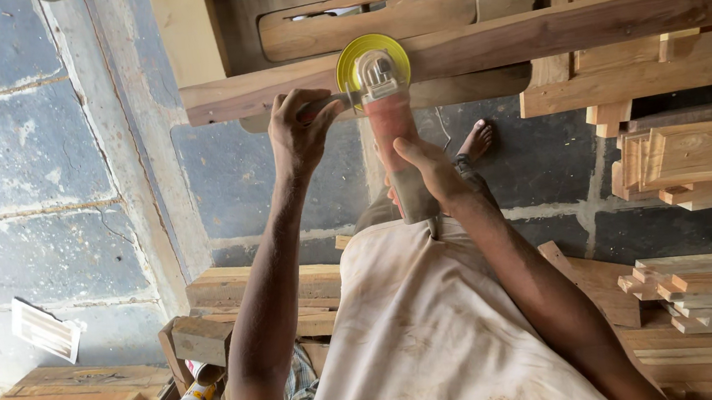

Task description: The person uses an angle grinder to sand several wooden beams and frames. They move the tool along the wood, turning the pieces over and repositioning them by hand to sand different surfaces.

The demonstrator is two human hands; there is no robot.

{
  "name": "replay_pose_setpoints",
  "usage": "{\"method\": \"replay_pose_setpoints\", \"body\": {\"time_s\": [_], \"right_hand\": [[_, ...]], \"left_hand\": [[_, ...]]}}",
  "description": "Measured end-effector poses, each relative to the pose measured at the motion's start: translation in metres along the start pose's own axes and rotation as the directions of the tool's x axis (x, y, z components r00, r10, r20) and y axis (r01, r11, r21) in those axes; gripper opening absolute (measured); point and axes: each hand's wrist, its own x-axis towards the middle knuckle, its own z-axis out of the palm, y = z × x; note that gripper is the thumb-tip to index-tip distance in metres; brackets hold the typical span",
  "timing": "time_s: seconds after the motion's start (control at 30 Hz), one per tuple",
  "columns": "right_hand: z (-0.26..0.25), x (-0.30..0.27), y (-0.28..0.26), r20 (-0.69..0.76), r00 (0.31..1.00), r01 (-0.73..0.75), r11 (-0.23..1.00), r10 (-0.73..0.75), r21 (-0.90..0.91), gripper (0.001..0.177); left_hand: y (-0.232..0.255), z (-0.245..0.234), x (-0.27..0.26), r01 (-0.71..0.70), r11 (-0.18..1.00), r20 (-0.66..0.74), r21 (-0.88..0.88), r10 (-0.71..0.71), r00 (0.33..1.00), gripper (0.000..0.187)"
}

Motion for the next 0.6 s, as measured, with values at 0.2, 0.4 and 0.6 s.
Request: {"method": "replay_pose_setpoints", "body": {"time_s": [0.2, 0.4, 0.6], "right_hand": [[0.033, 0.018, 0.010, 0.046, 0.998, 0.041, 0.998, -0.038, -0.054, 0.045], [0.063, 0.059, 0.023, 0.241, 0.954, 0.286, 0.782, -0.178, -0.553, 0.052], [0.049, 0.061, 0.034, 0.103, 0.982, 0.182, 0.672, -0.156, -0.718, 0.053]], "left_hand": [[-0.033, -0.033, -0.010, 0.001, 1.000, -0.038, 0.014, -0.001, 0.999, 0.025], [-0.072, -0.077, -0.052, 0.296, 0.851, -0.088, -0.433, -0.367, 0.926, 0.030], [-0.091, -0.056, -0.062, 0.490, 0.792, -0.079, -0.363, -0.550, 0.831, 0.033]]}}
